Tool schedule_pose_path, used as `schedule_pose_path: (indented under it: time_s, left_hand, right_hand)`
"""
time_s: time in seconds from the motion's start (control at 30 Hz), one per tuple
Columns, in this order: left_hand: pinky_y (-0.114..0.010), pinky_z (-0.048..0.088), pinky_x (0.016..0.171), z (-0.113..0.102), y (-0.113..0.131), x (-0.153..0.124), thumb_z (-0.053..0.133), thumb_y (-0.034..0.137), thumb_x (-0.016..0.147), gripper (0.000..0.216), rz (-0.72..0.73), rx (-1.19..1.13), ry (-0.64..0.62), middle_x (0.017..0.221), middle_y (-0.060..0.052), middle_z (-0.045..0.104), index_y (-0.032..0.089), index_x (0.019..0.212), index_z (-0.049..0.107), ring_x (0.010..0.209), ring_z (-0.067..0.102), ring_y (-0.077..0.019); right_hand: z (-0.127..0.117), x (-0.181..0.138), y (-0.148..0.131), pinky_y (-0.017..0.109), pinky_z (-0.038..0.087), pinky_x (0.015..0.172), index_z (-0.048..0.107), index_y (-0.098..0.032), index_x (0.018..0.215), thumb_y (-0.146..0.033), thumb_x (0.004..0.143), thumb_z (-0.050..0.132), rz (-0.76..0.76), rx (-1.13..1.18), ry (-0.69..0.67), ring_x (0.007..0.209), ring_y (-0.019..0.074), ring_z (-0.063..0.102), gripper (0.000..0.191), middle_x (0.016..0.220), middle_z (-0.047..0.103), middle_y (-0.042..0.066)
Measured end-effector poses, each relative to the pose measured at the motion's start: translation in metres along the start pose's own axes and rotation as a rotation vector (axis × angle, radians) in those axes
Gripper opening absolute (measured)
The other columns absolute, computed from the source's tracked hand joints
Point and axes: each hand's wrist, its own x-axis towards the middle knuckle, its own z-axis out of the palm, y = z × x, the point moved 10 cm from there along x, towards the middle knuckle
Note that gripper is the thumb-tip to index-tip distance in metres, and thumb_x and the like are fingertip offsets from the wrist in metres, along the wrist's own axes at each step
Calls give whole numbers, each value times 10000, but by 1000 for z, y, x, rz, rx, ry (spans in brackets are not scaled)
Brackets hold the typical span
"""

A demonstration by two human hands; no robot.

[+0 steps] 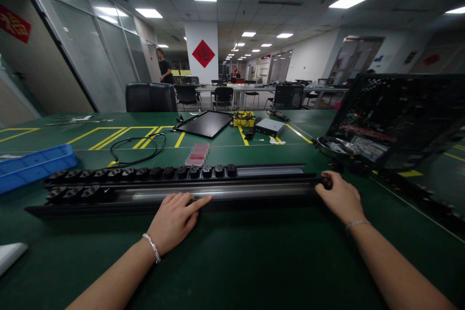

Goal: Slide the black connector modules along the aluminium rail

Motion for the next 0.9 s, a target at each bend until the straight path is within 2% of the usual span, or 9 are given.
schedule_pose_path:
  time_s: [0.17, 0.33, 0.4, 0.63, 0.9]
  left_hand:
    - [-351, 378, 777, 2, 0, 0, 431, 202, 879, 499, 8, 3, -7, 933, -15, 580, 381, 1344, 395, 851, 530, -175]
    - [-355, 377, 781, 2, -1, 0, 430, 198, 879, 500, 3, -4, -6, 941, -14, 581, 386, 1341, 396, 852, 532, -175]
    - [-354, 376, 782, 1, 0, 0, 436, 196, 875, 503, 4, -3, -6, 947, -15, 582, 385, 1340, 398, 854, 532, -176]
    - [-353, 373, 779, 2, 0, 0, 432, 198, 879, 512, 2, 3, -17, 940, -14, 580, 391, 1350, 380, 854, 531, -178]
    - [-346, 378, 775, 0, 1, 0, 438, 203, 876, 508, 13, -1, 1, 933, -14, 583, 385, 1347, 388, 850, 534, -176]
  right_hand:
    - [2, 0, 0, 477, 364, 934, 537, -169, 1126, -389, 731, 438, -8, -11, -13, 1018, 305, 566, 463, 1071, 634, 128]
    - [3, -1, 2, 597, 195, 1022, 531, -190, 1120, -393, 742, 421, 1, -5, -2, 1083, 317, 532, 443, 1117, 615, 125]
    - [3, -2, 2, 622, 164, 1024, 531, -194, 1121, -393, 748, 419, 11, -2, -6, 1105, 322, 520, 437, 1141, 604, 129]
    - [2, -4, 0, 601, 162, 1045, 522, -187, 1138, -384, 754, 420, 54, -9, -43, 1144, 316, 502, 444, 1180, 588, 130]
    - [1, -3, 1, 607, 190, 1029, 532, -195, 1124, -383, 739, 438, 39, 10, -21, 1106, 323, 527, 439, 1141, 608, 128]
